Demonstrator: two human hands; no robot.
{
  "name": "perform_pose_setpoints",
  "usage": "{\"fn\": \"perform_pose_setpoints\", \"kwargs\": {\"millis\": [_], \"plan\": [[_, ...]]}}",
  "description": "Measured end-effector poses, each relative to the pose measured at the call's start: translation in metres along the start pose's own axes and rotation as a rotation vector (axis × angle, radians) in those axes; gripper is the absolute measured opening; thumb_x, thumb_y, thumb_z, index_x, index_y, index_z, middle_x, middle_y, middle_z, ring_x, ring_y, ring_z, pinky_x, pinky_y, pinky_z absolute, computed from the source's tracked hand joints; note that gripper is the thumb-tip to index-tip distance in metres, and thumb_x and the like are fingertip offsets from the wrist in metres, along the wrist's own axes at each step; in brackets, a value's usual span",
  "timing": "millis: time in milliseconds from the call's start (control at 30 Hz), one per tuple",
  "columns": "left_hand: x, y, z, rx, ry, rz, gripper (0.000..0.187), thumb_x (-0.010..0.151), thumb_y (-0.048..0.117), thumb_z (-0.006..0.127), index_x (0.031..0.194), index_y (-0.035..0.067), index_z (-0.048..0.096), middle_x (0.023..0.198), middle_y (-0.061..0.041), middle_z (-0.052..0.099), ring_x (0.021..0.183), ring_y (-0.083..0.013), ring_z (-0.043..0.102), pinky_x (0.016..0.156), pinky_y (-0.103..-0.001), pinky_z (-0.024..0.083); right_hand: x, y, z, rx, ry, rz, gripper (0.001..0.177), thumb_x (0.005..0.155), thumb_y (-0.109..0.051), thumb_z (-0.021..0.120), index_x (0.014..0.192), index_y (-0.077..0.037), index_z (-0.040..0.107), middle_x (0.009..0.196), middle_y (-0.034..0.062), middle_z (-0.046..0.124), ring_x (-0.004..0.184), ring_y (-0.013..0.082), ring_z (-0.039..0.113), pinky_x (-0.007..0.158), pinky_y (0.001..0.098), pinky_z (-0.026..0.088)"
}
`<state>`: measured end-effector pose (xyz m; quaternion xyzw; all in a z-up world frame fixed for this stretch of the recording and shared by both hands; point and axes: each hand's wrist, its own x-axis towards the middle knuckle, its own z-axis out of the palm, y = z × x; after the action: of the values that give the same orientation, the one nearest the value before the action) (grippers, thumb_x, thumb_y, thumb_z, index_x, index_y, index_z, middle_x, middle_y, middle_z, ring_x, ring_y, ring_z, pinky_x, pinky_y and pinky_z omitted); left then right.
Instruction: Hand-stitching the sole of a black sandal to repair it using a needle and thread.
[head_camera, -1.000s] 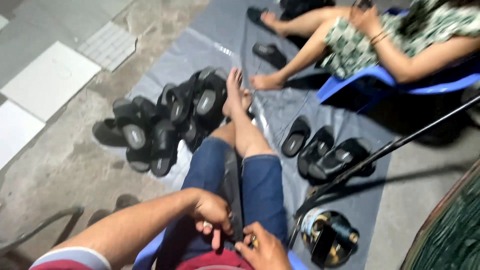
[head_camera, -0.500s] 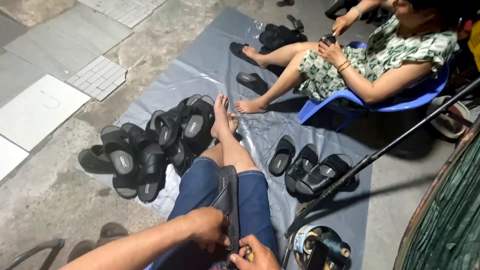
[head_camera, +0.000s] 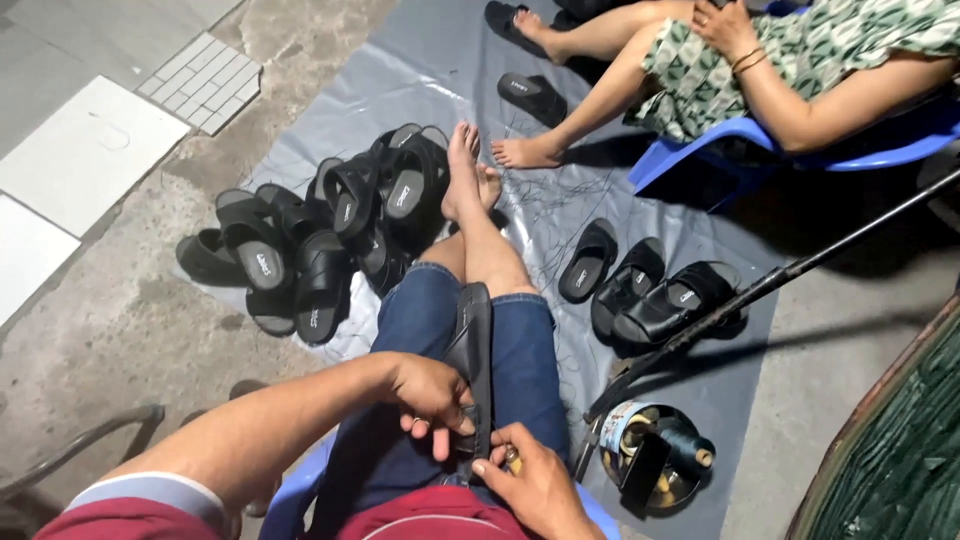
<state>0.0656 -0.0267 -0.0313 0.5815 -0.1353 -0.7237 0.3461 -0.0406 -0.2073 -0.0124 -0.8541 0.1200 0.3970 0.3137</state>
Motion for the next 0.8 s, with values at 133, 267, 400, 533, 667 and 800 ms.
{"fn": "perform_pose_setpoints", "kwargs": {"millis": [133, 267, 400, 533, 667, 800], "plan": [[-0.012, 0.016, 0.012, 0.017, 0.077, -0.090, 0.020, 0.092, 0.029, 0.049, 0.099, 0.010, 0.048, 0.081, -0.007, 0.069, 0.046, -0.0089, 0.050, 0.039, -0.020, 0.040, 0.001, 0.004, 0.001, 0.015, -0.013, 0.002, 0.027, 0.074, -0.038, 0.067, 0.095, -0.024, 0.057, 0.079, -0.0136, 0.061, 0.073, 0.0066, 0.056, 0.070, 0.0219, 0.041], [-0.027, 0.027, 0.027, 0.153, 0.342, -0.143, 0.015, 0.085, 0.028, 0.057, 0.093, 0.015, 0.060, 0.068, 0.001, 0.067, 0.046, -0.0103, 0.055, 0.046, -0.022, 0.043, -0.001, 0.003, 0.002, 0.067, 0.022, -0.007, 0.026, 0.072, -0.035, 0.070, 0.094, -0.023, 0.061, 0.076, -0.0120, 0.063, 0.066, 0.0062, 0.054, 0.066, 0.0215, 0.042], [-0.042, 0.035, 0.030, 0.374, 0.468, -0.117, 0.017, 0.083, 0.036, 0.061, 0.085, 0.020, 0.065, 0.059, 0.007, 0.064, 0.050, -0.0084, 0.060, 0.060, -0.024, 0.049, 0.000, -0.002, 0.001, 0.077, 0.037, 0.019, 0.026, 0.073, -0.032, 0.071, 0.094, -0.023, 0.062, 0.076, -0.0116, 0.062, 0.067, 0.0047, 0.055, 0.068, 0.0202, 0.044], [-0.008, 0.018, 0.012, 0.133, 0.185, -0.156, 0.031, 0.092, 0.031, 0.051, 0.091, 0.000, 0.051, 0.072, -0.009, 0.069, 0.043, -0.0143, 0.052, 0.040, -0.025, 0.040, 0.002, 0.003, 0.004, 0.058, 0.039, -0.021, 0.027, 0.072, -0.034, 0.070, 0.094, -0.022, 0.061, 0.075, -0.0124, 0.063, 0.068, 0.0053, 0.056, 0.069, 0.0209, 0.043], [0.001, 0.009, -0.004, 0.059, -0.031, -0.109, 0.023, 0.091, 0.030, 0.048, 0.092, 0.007, 0.053, 0.082, -0.011, 0.069, 0.042, -0.0088, 0.048, 0.039, -0.021, 0.038, 0.003, 0.000, 0.003, 0.036, 0.055, -0.016, 0.027, 0.072, -0.035, 0.071, 0.093, -0.022, 0.060, 0.074, -0.0118, 0.062, 0.064, 0.0060, 0.053, 0.065, 0.0219, 0.043], [-0.002, 0.003, -0.002, -0.029, 0.013, -0.008, 0.019, 0.089, 0.027, 0.053, 0.080, 0.010, 0.050, 0.082, -0.011, 0.069, 0.039, -0.0070, 0.046, 0.035, -0.020, 0.037, 0.003, 0.003, 0.003, 0.041, 0.052, 0.009, 0.027, 0.072, -0.036, 0.071, 0.093, -0.023, 0.060, 0.075, -0.0133, 0.063, 0.067, 0.0055, 0.057, 0.068, 0.0222, 0.044]]}}
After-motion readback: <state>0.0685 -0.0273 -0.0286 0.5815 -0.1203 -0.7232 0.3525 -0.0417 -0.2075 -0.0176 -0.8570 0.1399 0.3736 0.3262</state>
